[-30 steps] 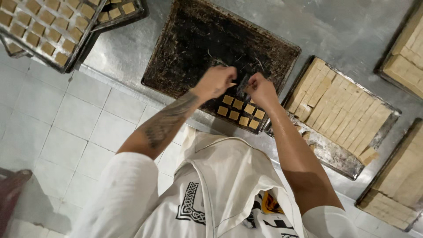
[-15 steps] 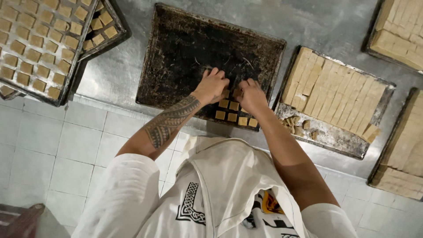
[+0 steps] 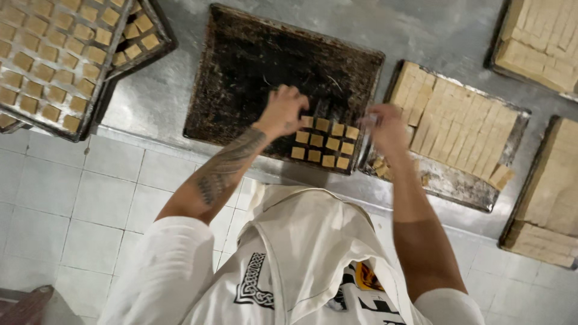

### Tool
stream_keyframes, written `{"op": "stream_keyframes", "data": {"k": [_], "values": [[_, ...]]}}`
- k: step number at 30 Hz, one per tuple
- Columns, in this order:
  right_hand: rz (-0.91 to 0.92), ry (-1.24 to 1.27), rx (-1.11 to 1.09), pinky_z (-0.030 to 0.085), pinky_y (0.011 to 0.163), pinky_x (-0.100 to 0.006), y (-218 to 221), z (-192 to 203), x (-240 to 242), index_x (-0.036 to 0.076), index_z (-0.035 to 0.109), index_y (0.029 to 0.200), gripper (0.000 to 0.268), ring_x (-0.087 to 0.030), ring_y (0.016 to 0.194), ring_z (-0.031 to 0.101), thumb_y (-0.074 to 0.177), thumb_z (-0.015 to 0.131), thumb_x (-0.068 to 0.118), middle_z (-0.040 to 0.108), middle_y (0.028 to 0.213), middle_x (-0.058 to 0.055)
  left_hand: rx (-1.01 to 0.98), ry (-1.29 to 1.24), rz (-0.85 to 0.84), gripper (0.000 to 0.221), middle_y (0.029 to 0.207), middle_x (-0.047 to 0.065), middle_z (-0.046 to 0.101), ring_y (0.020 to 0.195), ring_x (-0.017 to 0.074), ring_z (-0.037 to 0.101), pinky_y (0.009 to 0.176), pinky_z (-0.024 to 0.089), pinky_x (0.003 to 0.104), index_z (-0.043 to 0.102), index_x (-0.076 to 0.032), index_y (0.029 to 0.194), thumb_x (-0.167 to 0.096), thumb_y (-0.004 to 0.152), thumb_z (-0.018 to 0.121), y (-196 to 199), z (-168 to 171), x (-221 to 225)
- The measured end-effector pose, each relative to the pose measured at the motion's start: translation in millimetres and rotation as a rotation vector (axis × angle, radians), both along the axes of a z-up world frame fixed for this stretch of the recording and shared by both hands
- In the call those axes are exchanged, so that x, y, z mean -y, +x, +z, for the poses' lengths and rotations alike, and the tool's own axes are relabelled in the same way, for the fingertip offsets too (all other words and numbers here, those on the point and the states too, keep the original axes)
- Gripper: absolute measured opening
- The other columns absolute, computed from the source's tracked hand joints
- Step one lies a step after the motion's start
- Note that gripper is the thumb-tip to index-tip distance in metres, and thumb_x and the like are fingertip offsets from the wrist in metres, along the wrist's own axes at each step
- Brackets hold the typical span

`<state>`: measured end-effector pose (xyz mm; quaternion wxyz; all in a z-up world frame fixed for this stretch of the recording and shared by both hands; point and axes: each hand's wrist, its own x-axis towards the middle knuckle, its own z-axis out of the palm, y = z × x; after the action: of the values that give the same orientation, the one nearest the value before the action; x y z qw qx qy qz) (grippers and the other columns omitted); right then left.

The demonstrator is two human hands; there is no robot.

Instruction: The person picks up rectangular pieces of dough from a metal tray and arranges them in rows on a dark baking sheet, repeating the process until the sheet is full.

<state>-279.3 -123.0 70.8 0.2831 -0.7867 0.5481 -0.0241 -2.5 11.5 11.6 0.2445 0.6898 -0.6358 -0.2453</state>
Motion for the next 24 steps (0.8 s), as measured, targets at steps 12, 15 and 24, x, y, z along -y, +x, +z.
{"op": "stream_keyframes", "data": {"k": [12,15,24], "values": [[-0.761,-0.092,0.275,0.050,0.072,-0.032,-417.4,-69.6,17.6,0.004,0.074,0.107,0.023,-0.015,0.081,0.061,0.090,0.080,0.018,0.070,0.092,-0.006,-0.279,-0.125,0.317,0.030,0.120,0.013,0.068,0.114,0.0289,0.065,0.091,0.055,0.042,0.065,-0.003,0.119,-0.017,0.096,0.078,-52.0,32.8,-79.5],[-0.623,-0.284,0.128,0.052,0.078,-0.036,-470.8,-65.5,40.8,0.003,0.074,0.107,0.027,-0.023,0.088,0.067,0.090,0.083,0.022,0.073,0.097,-0.011,-0.402,-0.060,0.339,0.027,0.124,0.012,0.066,0.114,0.0266,0.066,0.088,0.055,0.039,0.061,-0.004,0.116,-0.018,0.098,0.074,-98.1,37.8,-69.3],[-0.103,-0.242,-0.109,0.053,0.092,-0.047,-497.9,-35.3,161.7,0.011,0.070,0.132,0.049,-0.040,0.112,0.065,0.084,0.080,0.020,0.067,0.126,-0.022,-0.441,0.095,0.319,0.023,0.122,0.012,0.067,0.104,0.0224,0.067,0.083,0.057,0.037,0.063,-0.004,0.116,-0.019,0.099,0.070,-185.9,55.3,-55.0]]}}
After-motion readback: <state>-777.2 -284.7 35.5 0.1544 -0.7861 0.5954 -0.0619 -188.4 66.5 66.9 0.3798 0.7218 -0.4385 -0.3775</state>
